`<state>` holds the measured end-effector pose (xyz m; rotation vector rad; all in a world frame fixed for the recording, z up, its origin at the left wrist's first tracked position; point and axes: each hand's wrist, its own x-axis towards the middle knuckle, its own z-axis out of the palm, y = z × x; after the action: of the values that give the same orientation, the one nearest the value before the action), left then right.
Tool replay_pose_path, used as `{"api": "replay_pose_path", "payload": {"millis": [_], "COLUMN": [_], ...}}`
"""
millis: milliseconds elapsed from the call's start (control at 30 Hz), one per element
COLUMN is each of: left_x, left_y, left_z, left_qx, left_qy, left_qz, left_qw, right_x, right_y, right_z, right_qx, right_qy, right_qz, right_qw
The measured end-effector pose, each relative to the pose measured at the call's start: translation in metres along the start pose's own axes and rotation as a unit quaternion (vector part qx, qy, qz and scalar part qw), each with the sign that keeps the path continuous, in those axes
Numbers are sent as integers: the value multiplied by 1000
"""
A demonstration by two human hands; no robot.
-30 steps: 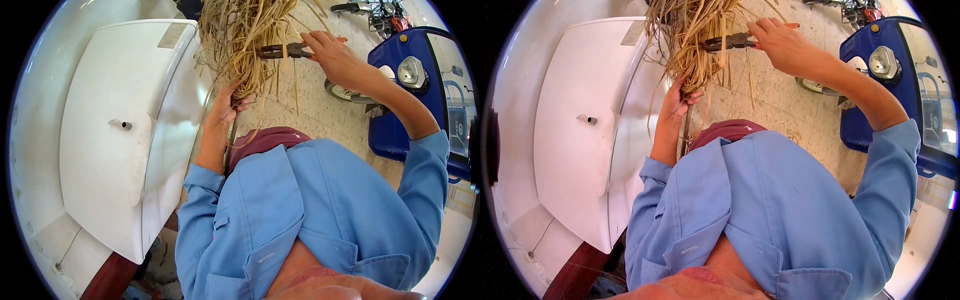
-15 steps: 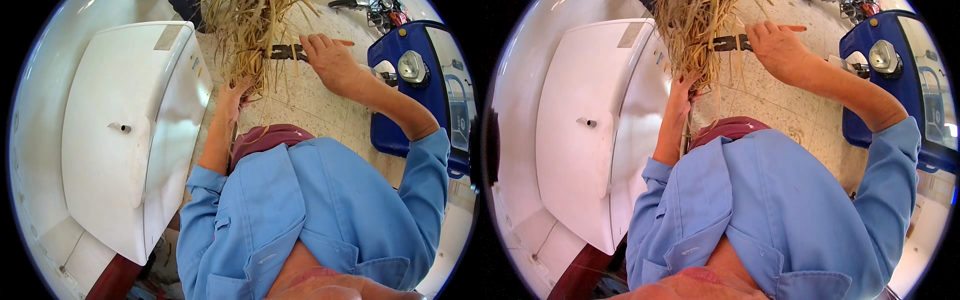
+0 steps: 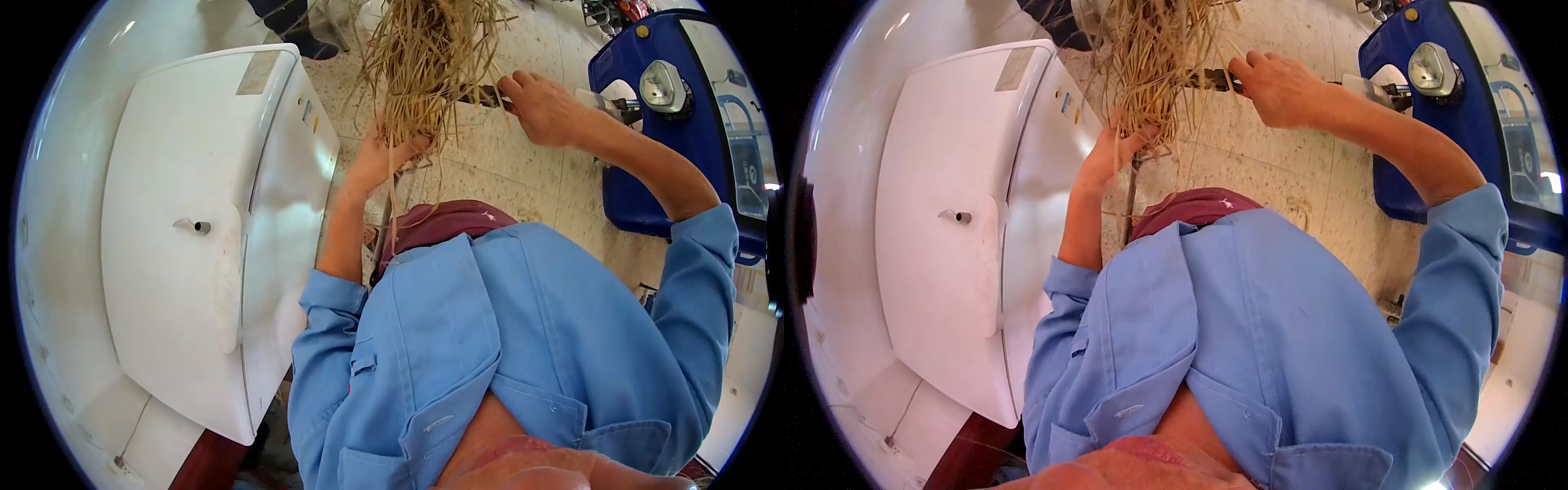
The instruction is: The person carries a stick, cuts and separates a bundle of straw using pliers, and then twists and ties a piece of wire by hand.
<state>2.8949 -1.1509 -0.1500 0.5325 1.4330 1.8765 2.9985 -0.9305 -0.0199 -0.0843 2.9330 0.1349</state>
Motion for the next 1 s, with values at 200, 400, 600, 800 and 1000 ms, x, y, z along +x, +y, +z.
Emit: {"api": "replay_pose_path", "payload": {"millis": [200, 400, 600, 800, 1000], "left_x": [10, 35, 51, 53, 45], "left_y": [-6, 19, -12, -54, -40], "left_z": [-40, 22, 38, 38, 46], "left_qx": [-82, 69, 91, 171, 261], "left_qy": [-4, -73, 63, 112, 157], "left_qz": [-87, -7, 86, 126, 125], "left_qw": [993, 995, 990, 971, 944], "right_x": [-4, 4, 18, 3, -11], "right_y": [2, 5, 4, 12, 7], "right_z": [-2, -10, -34, -5, 19], "right_qx": [2, -62, -108, -67, 105], "right_qy": [26, 15, -139, -151, -182], "right_qz": [-29, -32, 2, 21, 102], "right_qw": [999, 997, 984, 986, 972]}}
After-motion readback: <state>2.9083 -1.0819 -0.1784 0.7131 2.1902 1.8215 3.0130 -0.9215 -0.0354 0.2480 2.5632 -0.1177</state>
